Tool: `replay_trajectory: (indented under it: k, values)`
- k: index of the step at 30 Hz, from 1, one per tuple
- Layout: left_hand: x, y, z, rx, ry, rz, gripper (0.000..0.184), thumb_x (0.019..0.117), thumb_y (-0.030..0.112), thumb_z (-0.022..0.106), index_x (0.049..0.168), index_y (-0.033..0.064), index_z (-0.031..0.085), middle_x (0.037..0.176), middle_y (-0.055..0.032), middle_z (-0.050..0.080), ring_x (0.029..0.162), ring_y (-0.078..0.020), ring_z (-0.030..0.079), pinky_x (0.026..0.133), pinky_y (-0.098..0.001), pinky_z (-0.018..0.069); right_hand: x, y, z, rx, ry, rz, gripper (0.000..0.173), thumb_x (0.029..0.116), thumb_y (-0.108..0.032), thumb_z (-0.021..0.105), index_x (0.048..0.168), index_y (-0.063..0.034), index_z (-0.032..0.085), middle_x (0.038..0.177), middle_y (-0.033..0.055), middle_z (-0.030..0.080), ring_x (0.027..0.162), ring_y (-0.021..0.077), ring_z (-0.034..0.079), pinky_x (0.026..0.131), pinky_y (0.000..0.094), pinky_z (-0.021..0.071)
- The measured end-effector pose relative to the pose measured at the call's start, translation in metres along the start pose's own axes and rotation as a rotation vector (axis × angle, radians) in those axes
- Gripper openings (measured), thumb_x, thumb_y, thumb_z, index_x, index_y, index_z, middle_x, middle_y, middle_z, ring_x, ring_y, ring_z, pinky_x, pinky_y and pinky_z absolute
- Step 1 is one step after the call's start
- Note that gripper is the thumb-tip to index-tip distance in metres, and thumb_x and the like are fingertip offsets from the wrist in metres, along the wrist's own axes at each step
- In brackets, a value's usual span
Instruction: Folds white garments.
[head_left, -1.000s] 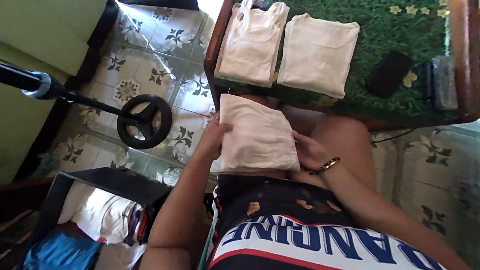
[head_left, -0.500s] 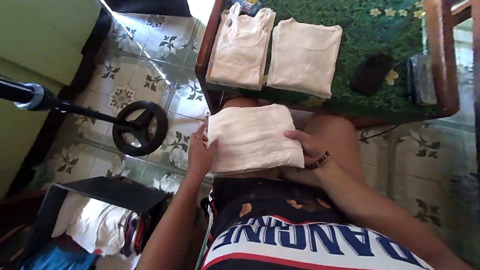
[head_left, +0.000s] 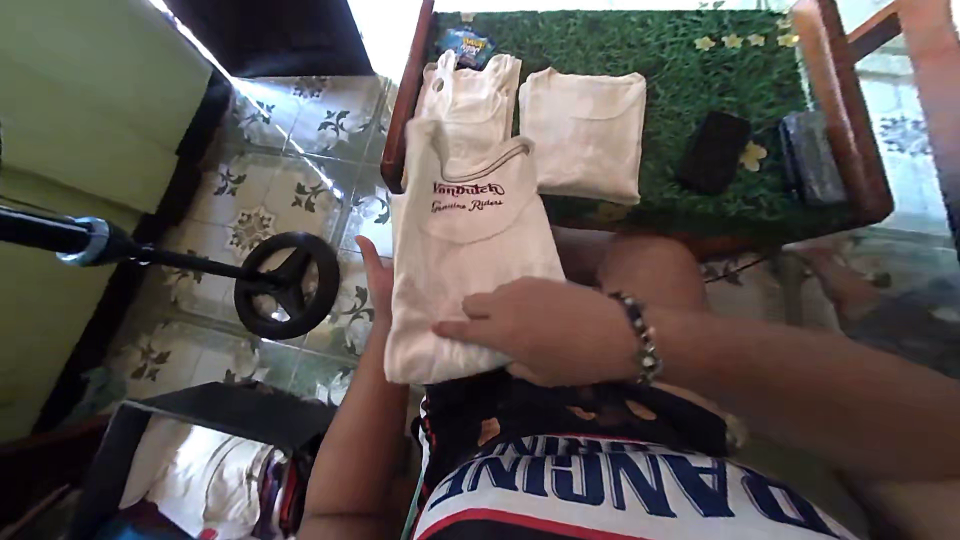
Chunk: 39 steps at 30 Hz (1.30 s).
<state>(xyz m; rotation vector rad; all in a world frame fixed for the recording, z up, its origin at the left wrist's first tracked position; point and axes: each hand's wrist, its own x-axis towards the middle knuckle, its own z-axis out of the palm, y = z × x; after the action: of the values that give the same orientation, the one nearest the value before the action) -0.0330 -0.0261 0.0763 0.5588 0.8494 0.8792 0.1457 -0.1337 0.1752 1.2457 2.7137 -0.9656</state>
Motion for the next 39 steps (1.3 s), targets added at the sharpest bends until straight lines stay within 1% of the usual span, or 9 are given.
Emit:
replay_trajectory:
  k: [4,6,10,12,14,20,30,35,39]
  values:
    - [0.03,-0.056,-0.058,0.156,0.014,0.192,0.058,0.1099,0.048,0.01,0.148,0.0151,0.038,0.13,0.0064,0.061,0.115,0.0039,0.058,0.097,-0.0218,0.0513,0.014,0.011,0.071,0.095,-0.294,0.055,0.074,0.0848,0.002,0.069,0.153,-0.013,0.046,0.125,0.0273,0.058,0.101,0.0478,0.063,0.077,0.0625,0.0522]
    - [0.033,-0.068,-0.069,0.044,0.023,0.124,0.053,0.1109,0.046,0.014,0.137,0.0155,0.05,0.115,0.0057,0.069,0.103,0.0014,0.065,0.089,-0.0234,0.0557,0.013,0.019,0.093,0.165,-0.309,0.031,0.08,0.0837,0.0,0.07,0.156,-0.0191,0.043,0.13,0.0274,0.055,0.111,0.0485,0.059,0.083,0.0641,0.0503]
    - [0.032,-0.07,-0.079,-0.043,-0.115,0.061,0.042,0.1074,0.026,0.023,0.108,0.021,0.065,0.093,0.0067,0.076,0.087,-0.0029,0.072,0.08,-0.0254,0.0601,-0.019,0.047,0.108,0.491,0.258,0.227,0.065,0.0941,-0.033,0.07,0.153,-0.014,0.049,0.131,0.0298,0.056,0.119,0.0461,0.055,0.099,0.061,0.0457]
    - [0.033,-0.066,-0.074,0.001,-0.051,-0.014,0.042,0.1066,0.018,0.022,0.103,0.0159,0.063,0.085,0.0032,0.075,0.079,-0.0051,0.072,0.074,-0.026,0.0607,-0.02,0.067,0.12,0.761,0.515,0.629,0.087,0.0936,-0.04,0.071,0.161,-0.0081,0.028,0.148,0.0299,0.043,0.132,0.0405,0.05,0.108,0.0533,0.0443]
    - [0.034,-0.063,-0.069,-0.023,-0.037,-0.058,0.046,0.1073,0.016,0.019,0.101,0.0115,0.065,0.083,-0.002,0.075,0.077,-0.0091,0.073,0.072,-0.0284,0.0616,-0.014,0.085,0.124,1.136,0.539,0.883,0.097,0.0962,-0.036,0.071,0.165,-0.0128,0.007,0.15,0.0248,0.044,0.126,0.0328,0.057,0.1,0.0467,0.0524]
    - [0.033,-0.055,-0.033,-0.101,-0.175,-0.003,0.048,0.1047,0.017,0.025,0.095,0.0131,0.071,0.091,-0.0039,0.078,0.088,-0.0114,0.075,0.08,-0.0318,0.0626,-0.02,0.085,0.11,1.964,0.66,0.685,0.034,0.1011,-0.01,0.06,0.133,-0.0034,0.05,0.101,0.0091,0.07,0.086,0.0164,0.072,0.077,0.0339,0.062]
    - [0.126,-0.014,0.166,-0.002,-0.428,0.161,0.044,0.1048,0.016,0.03,0.096,0.0214,0.072,0.09,0.0049,0.076,0.086,-0.0024,0.072,0.08,-0.0241,0.0602,-0.108,0.165,0.001,1.588,1.252,0.284,0.015,0.0998,-0.01,0.057,0.114,-0.0102,0.062,0.089,-0.0009,0.076,0.078,0.0079,0.073,0.073,0.0262,0.0628]
    - [0.219,-0.027,0.238,0.02,-0.589,0.024,0.039,0.1117,0.029,0.025,0.115,0.0181,0.063,0.102,0.0013,0.074,0.097,-0.0079,0.071,0.086,-0.03,0.0604,-0.123,0.258,-0.034,1.523,1.299,0.523,0.028,0.1038,-0.033,0.057,0.127,-0.0171,0.058,0.092,-0.0018,0.073,0.074,0.0068,0.071,0.064,0.0261,0.0618]
    - [0.276,-0.088,0.215,0.547,-0.212,-0.37,0.07,0.1002,0.068,0.039,0.145,0.0136,0.048,0.123,-0.0122,0.066,0.108,-0.026,0.066,0.088,-0.051,0.0573,-0.121,0.342,0.013,1.361,1.091,0.899,0.05,0.1033,-0.039,0.058,0.145,-0.0134,0.05,0.121,0.0149,0.066,0.098,0.0243,0.066,0.084,0.0429,0.055]
